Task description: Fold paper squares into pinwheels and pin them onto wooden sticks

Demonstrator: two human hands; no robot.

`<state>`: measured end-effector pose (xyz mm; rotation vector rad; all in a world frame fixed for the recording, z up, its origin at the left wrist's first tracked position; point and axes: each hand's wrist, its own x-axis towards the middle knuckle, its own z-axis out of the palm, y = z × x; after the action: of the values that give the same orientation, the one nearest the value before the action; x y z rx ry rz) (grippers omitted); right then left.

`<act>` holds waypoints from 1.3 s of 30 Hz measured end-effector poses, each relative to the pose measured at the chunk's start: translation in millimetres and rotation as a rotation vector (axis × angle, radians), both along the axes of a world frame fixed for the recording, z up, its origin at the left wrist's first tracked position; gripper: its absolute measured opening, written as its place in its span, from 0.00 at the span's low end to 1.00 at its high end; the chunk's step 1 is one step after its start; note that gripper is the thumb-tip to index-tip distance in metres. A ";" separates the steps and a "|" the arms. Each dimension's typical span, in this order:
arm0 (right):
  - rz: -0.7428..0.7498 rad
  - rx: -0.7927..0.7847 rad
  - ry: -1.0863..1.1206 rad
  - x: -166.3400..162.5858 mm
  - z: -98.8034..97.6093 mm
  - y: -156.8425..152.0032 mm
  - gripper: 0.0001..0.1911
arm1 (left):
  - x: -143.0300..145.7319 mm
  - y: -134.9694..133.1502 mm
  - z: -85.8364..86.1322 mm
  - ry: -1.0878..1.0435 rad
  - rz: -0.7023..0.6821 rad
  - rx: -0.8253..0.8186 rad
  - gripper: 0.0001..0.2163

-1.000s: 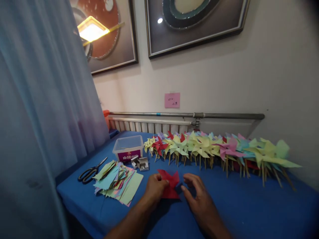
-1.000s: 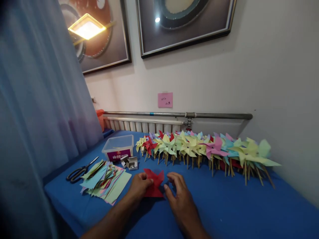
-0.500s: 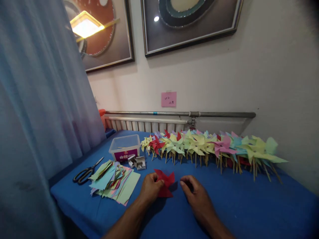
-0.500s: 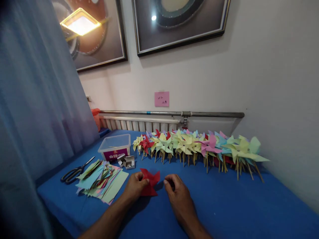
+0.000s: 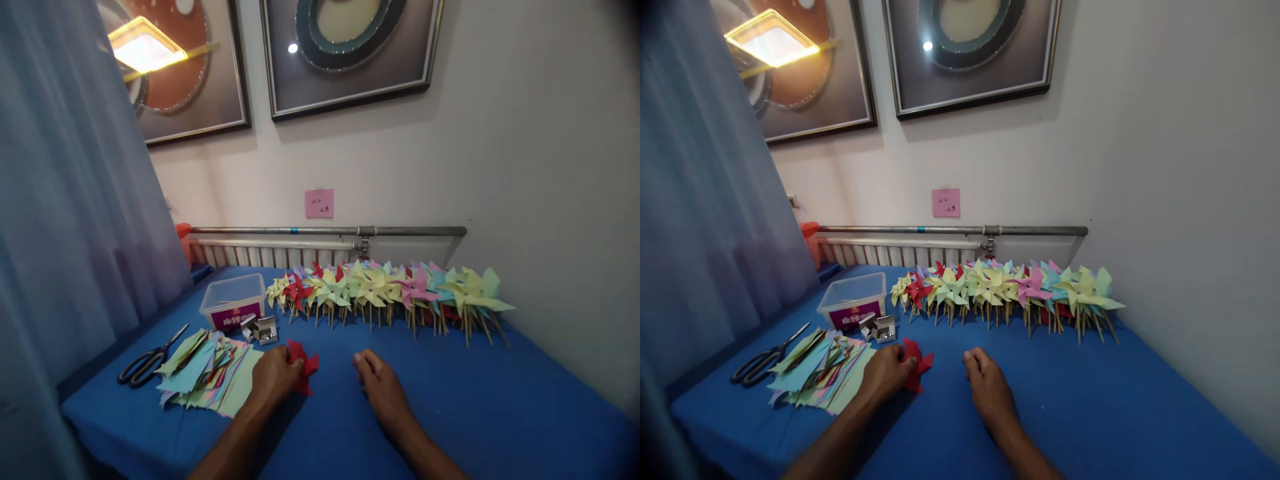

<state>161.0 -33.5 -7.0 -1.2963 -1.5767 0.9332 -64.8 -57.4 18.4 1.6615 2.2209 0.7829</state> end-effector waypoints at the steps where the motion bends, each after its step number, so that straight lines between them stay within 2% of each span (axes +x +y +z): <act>1: -0.004 0.020 -0.023 -0.7 0.3 -1.5 0.22 | -0.7 -1.1 0.3 0.026 0.010 0.007 0.09; 7: -0.004 0.005 -0.052 -2.8 3.6 -3.6 0.21 | -0.3 -7.0 -0.8 0.072 0.093 0.131 0.08; 14: 0.001 0.013 -0.031 -2.4 2.8 -2.9 0.20 | 2.1 -6.3 -3.5 0.036 0.056 0.081 0.08; 29: -0.002 -0.060 0.065 -1.5 6.8 -1.3 0.20 | 9.4 -8.7 -7.8 -0.040 -0.008 0.217 0.08; 39: -0.092 0.128 -0.001 1.9 17.4 -7.4 0.20 | 16.4 -5.2 1.4 -0.269 -0.058 0.294 0.14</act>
<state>162.9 -40.8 10.4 -1.2680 -1.5380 0.7622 -48.4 -62.6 19.8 1.6195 1.9377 1.2853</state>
